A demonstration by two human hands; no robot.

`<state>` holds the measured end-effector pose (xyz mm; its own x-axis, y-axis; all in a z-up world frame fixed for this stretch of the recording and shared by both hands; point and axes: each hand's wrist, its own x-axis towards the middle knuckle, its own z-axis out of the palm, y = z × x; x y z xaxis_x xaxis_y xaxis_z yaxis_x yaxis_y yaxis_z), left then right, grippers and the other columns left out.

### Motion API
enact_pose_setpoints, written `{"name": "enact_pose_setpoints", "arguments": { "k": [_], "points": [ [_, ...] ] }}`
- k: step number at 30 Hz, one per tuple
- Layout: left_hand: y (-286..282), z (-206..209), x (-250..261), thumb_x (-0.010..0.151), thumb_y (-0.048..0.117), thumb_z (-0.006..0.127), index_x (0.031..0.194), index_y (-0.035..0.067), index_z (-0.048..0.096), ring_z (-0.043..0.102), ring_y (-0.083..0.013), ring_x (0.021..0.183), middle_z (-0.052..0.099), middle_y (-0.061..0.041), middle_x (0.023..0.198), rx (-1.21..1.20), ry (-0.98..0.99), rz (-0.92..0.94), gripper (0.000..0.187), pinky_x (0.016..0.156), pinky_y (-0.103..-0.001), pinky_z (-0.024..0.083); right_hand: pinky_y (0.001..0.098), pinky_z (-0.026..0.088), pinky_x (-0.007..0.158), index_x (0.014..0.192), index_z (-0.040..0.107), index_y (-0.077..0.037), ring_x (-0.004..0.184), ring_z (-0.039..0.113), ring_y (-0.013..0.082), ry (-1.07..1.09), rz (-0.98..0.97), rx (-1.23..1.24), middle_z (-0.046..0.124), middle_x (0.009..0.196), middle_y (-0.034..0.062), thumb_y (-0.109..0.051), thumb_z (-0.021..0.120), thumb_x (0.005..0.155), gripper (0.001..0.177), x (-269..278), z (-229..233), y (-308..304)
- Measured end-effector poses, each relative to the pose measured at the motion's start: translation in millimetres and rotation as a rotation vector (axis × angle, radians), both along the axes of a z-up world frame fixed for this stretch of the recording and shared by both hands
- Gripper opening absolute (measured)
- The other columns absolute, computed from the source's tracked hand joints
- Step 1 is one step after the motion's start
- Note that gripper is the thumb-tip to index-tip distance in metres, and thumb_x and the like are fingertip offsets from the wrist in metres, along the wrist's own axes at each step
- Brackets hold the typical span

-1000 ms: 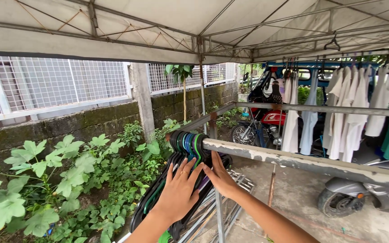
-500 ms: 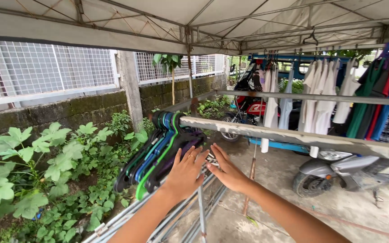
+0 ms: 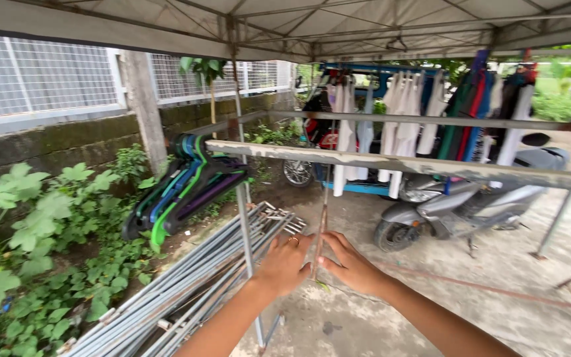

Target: The recorder organizes a large number of clothes hangers on a rack and then gathers laundry.

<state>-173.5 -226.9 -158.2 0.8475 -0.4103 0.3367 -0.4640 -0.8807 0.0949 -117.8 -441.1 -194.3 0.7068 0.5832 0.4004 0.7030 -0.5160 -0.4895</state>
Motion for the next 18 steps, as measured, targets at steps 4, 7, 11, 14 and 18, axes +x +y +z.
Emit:
{"name": "enact_pose_setpoints", "arguments": {
  "k": [4, 7, 11, 14, 18],
  "points": [
    [-53.0, -23.3, 1.2, 0.093, 0.020, 0.066, 0.154, 0.006, 0.035, 0.043, -0.0351, 0.140, 0.048, -0.021, 0.147, 0.011, 0.025, -0.096, 0.069, 0.119, -0.058, 0.022, 0.0411, 0.034, 0.117, 0.152, 0.032, -0.006, 0.147, 0.035, 0.0314, 0.001, -0.071, -0.015, 0.034, 0.155, 0.0149, -0.044, 0.053, 0.101, 0.068, -30.5, -18.0, -59.6],
    [-97.9, -34.7, 0.1, 0.091, 0.021, 0.067, 0.152, 0.005, 0.037, 0.044, -0.0348, 0.139, 0.050, -0.020, 0.146, -0.005, 0.004, -0.205, 0.069, 0.118, -0.055, 0.025, 0.0416, 0.035, 0.116, 0.151, 0.032, -0.005, 0.146, 0.036, 0.0322, -0.010, -0.135, -0.045, 0.034, 0.154, 0.0157, -0.045, 0.057, 0.100, 0.070, -51.4, -30.5, -109.6],
    [-159.6, -51.8, 6.6, 0.092, 0.021, 0.067, 0.149, 0.003, 0.041, 0.047, -0.0345, 0.136, 0.054, -0.020, 0.142, -0.031, -0.001, -0.363, 0.066, 0.116, -0.051, 0.028, 0.0398, 0.037, 0.115, 0.149, 0.037, -0.006, 0.144, 0.039, 0.0311, 0.027, -0.260, -0.057, 0.038, 0.152, 0.0138, -0.044, 0.061, 0.097, 0.069, -84.0, -40.3, -172.6],
    [-204.4, -76.4, 14.8, 0.092, 0.020, 0.067, 0.147, 0.001, 0.042, 0.048, -0.0351, 0.134, 0.054, -0.021, 0.140, -0.041, -0.004, -0.487, 0.064, 0.115, -0.052, 0.028, 0.0398, 0.037, 0.116, 0.149, 0.038, -0.008, 0.145, 0.038, 0.0314, 0.057, -0.364, -0.127, 0.037, 0.154, 0.0128, -0.043, 0.062, 0.097, 0.067, -107.4, -53.2, -218.3],
    [-264.5, -91.3, 18.8, 0.091, 0.019, 0.067, 0.143, 0.001, 0.045, 0.050, -0.0349, 0.133, 0.056, -0.021, 0.138, -0.052, 0.038, -0.620, 0.059, 0.112, -0.054, 0.031, 0.0412, 0.038, 0.115, 0.149, 0.042, -0.011, 0.144, 0.039, 0.0319, 0.080, -0.552, -0.238, 0.036, 0.158, 0.0102, -0.043, 0.064, 0.095, 0.066, -129.6, -64.5, -277.8]
  ]
}}
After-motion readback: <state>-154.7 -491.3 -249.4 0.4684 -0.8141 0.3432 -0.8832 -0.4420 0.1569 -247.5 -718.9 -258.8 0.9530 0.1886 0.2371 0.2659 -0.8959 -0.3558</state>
